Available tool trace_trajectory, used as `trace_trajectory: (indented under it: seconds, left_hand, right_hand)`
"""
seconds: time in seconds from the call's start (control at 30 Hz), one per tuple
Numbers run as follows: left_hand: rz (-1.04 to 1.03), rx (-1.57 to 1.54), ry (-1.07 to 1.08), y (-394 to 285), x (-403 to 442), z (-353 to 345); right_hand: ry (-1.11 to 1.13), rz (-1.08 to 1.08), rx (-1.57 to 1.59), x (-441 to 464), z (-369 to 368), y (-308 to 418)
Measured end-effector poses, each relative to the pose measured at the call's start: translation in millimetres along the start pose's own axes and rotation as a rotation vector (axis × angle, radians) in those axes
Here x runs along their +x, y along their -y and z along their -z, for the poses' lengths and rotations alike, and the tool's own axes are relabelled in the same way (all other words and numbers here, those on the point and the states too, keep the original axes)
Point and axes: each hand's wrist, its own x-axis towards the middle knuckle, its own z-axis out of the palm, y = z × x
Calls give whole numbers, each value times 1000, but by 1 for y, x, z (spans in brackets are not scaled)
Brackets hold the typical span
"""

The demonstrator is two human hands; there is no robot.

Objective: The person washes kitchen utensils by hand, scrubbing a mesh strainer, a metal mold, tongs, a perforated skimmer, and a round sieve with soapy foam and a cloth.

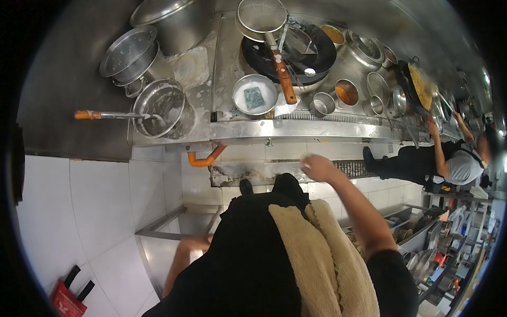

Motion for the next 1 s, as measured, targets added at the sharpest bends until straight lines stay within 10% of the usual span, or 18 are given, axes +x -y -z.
trace_trajectory:
  seconds: [0.17,0.3,0.5,1.0]
  left_hand:
    - [5,732,-714,-144,4,127]
    - [-641,357,-917,-297,26,151]
    - [-675,-319,-881,-450,79,139]
    - [-842,-470,-1437,-491,103,190]
  right_hand:
    - [-393,304,268,173,11,109]
    - [-433,-99,68,293,28,118]
    - [-100,-297,-63,384,31,95]
    - [-590,39,1115,315,154,142]
